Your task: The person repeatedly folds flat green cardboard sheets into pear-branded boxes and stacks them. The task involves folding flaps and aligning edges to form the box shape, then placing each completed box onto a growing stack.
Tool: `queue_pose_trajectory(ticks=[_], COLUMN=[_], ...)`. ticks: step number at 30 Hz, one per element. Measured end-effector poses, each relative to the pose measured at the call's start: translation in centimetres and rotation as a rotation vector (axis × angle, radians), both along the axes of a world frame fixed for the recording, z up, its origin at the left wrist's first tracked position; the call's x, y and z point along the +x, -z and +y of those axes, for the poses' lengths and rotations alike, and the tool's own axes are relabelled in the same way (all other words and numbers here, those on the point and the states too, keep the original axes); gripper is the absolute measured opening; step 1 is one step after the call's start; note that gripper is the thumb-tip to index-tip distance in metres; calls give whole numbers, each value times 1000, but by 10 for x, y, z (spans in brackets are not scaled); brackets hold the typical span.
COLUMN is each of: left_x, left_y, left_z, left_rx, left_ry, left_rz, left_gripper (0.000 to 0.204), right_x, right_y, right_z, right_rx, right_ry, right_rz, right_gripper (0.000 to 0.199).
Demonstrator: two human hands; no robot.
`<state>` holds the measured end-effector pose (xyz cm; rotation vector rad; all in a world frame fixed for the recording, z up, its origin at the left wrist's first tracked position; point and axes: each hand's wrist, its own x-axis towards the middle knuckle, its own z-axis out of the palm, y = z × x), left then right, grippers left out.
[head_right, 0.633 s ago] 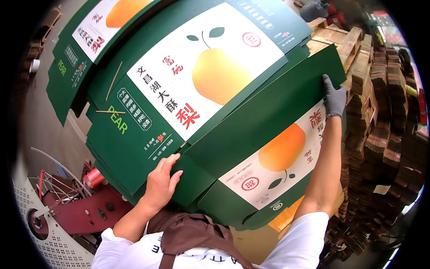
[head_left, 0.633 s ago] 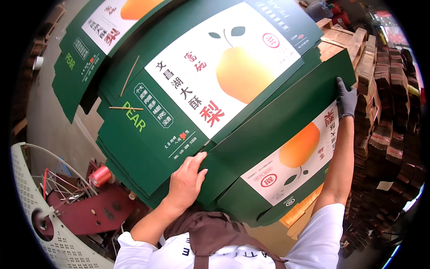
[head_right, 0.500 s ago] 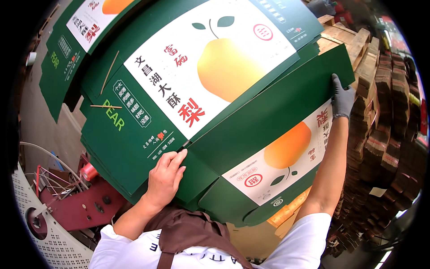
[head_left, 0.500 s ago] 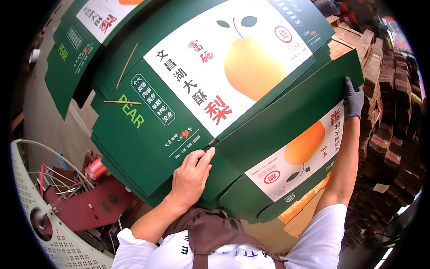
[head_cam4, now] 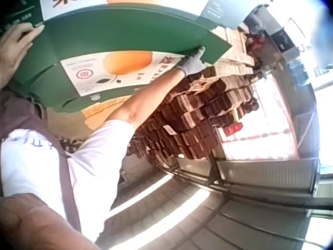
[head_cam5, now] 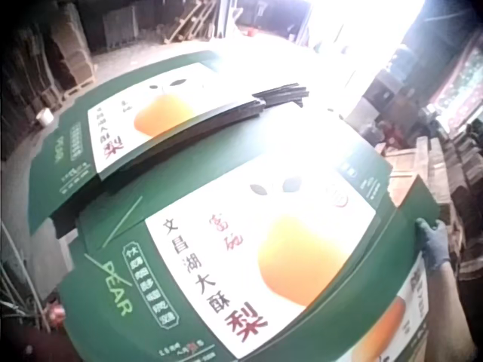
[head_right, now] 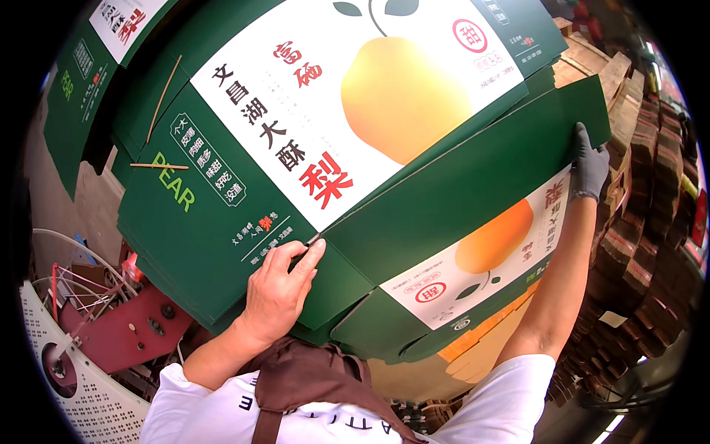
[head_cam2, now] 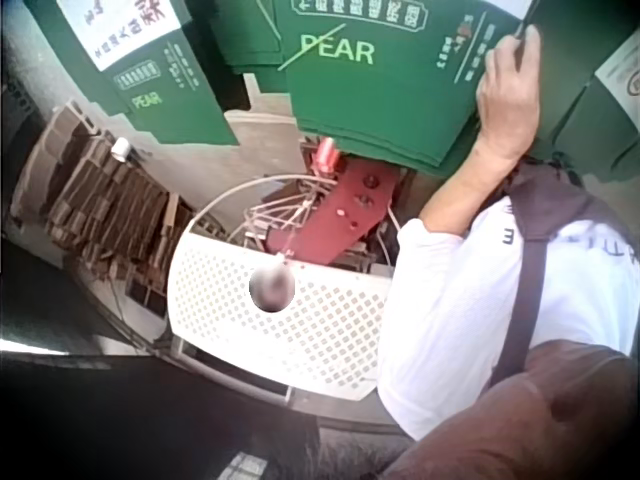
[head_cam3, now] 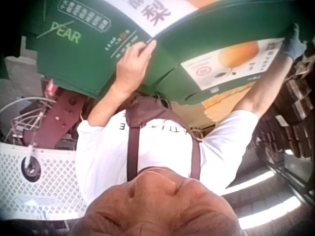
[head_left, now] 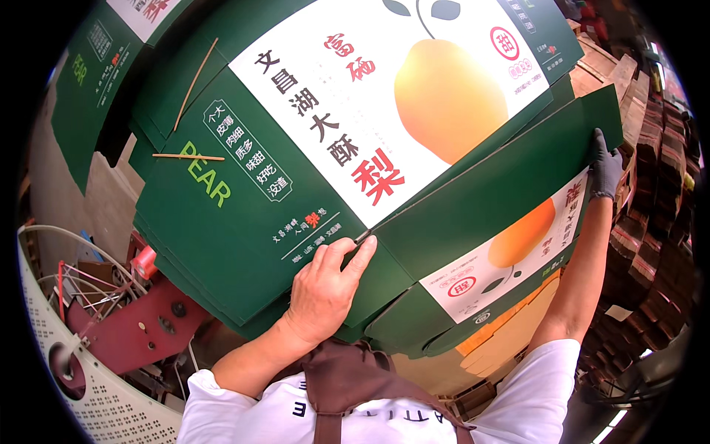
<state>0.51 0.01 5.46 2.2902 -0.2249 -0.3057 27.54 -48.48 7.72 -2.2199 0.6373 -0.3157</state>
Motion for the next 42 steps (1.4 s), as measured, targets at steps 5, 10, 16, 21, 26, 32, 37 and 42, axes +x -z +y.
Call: queue_pose_trajectory(ticks=[5, 10, 16, 21, 26, 32, 37, 42], left_x=[3, 4, 4, 4, 6, 8, 11, 16], left_y=[1, 1, 1, 1, 0, 1, 0, -9], left_z=[1, 2, 2, 2, 2, 4, 5, 3], left_rx=[4, -7, -30, -43, -32, -29, -8, 13], left_ry=[16, 30, 25, 32, 46, 51, 72, 80], left_rz=[21, 42, 66, 87, 114, 128, 163, 213], left_gripper=[55, 56, 56, 56, 56, 56, 56, 54], right_x=[2, 3, 5, 6, 7, 11, 6, 8], right_y=[4, 7, 14, 18, 27, 28, 35, 35], right_z=[-3, -13, -13, -17, -21, -16, -26, 7], right_rx=[-39, -126, -143, -103, -156, -175, -36, -253], right_ry=[-8, -7, 20, -7, -5, -28, -86, -123], right_rz=[58, 76, 99, 102, 77, 99, 26, -4], right_gripper=[49, 52, 53, 54, 41, 53, 47, 61])
